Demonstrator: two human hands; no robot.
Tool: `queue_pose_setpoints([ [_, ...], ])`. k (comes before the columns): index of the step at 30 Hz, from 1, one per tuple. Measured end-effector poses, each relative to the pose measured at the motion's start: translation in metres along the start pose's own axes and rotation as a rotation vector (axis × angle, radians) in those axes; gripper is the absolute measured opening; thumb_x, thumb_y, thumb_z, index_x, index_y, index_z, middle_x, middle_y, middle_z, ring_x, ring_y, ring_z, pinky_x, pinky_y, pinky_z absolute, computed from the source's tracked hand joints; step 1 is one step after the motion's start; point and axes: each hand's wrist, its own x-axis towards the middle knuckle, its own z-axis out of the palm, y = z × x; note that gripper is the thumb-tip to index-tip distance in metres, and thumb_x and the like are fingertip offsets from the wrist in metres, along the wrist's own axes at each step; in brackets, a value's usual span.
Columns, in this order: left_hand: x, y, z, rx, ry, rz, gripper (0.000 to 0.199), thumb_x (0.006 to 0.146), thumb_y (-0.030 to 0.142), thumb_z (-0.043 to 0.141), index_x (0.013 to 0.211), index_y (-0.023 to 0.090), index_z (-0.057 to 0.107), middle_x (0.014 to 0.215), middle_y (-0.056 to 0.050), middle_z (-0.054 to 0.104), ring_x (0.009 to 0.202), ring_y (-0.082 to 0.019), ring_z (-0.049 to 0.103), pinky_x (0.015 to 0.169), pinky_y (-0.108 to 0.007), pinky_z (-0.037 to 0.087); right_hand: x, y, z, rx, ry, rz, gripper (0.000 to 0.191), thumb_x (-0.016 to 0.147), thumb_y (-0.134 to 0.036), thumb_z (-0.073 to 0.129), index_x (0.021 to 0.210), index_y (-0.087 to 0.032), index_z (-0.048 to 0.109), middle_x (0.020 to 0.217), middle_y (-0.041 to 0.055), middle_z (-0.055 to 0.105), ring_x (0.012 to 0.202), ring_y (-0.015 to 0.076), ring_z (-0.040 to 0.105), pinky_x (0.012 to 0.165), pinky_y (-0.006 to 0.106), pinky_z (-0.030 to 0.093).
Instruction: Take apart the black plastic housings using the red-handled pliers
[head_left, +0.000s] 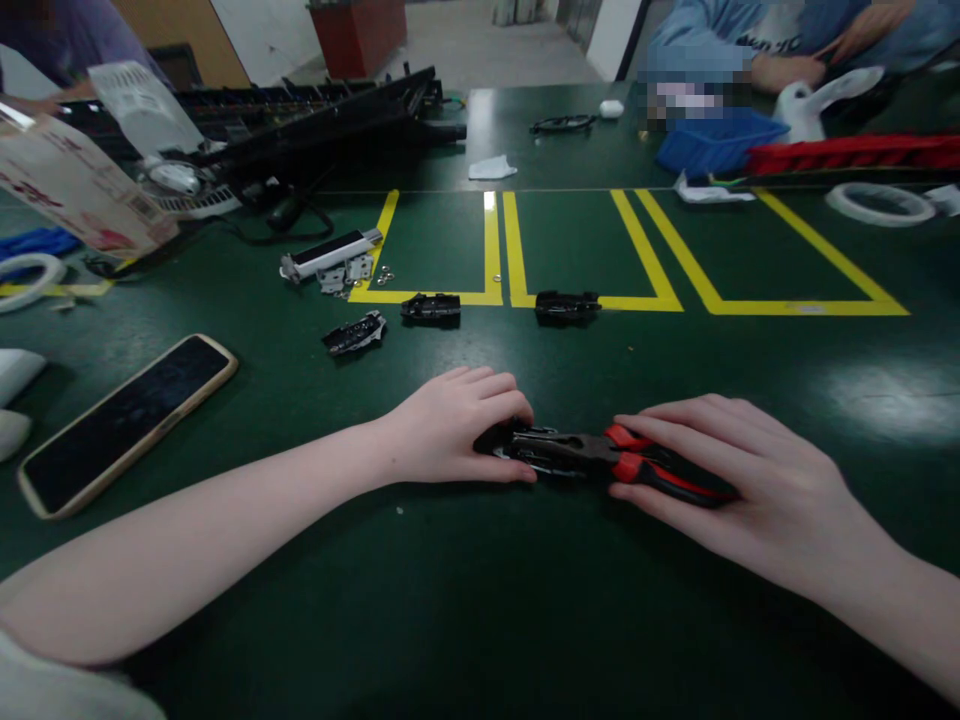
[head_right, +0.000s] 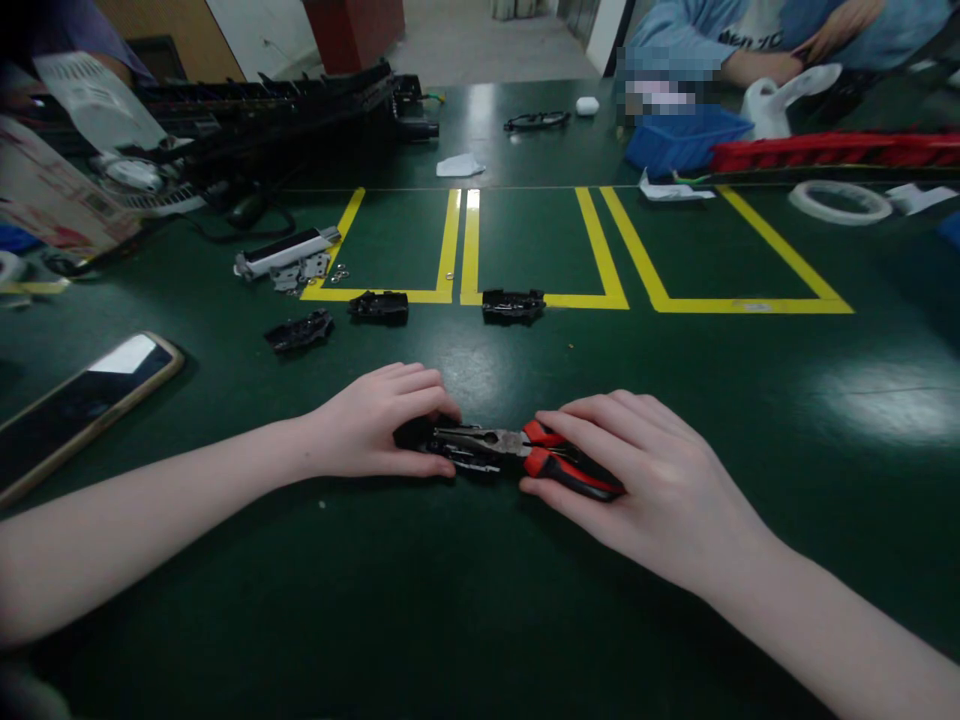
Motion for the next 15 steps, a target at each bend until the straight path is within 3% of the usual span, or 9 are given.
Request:
queue_pose_setpoints([
  [9, -0.0012, 0.0007, -0.0011, -0.016, -0.001, 0.01, 0.045, 0.093, 0.053, 0.061, 0.12, 0.017, 0.061, 0.115, -0.007, 0.061, 0.098, -0.02, 0.059, 0.08, -0.03, 0.046, 0.0005, 0.002, 0.0012, -0.024, -0.014, -0.007, 0.038, 0.089, -0.041, 0.066, 0.124, -0.027, 0.059, 0.108, 0.0079, 0.068, 0.094, 0.0277, 0.066, 0.074, 0.046, 0.057],
  [15, -0.0003, 0.0003, -0.0018, -0.093, -0.026, 0.003, 0.041, 0.094, 0.047, 0.064, 0.118, 0.015, 0.063, 0.106, -0.005, 0.063, 0.09, -0.016, 0.059, 0.079, -0.029, 0.044, 0.0051, 0.0023, -0.0053, -0.072, 0.006, -0.064, 0.035, 0.088, -0.04, 0.067, 0.117, -0.022, 0.062, 0.103, 0.0088, 0.069, 0.089, 0.0257, 0.067, 0.069, 0.042, 0.057],
])
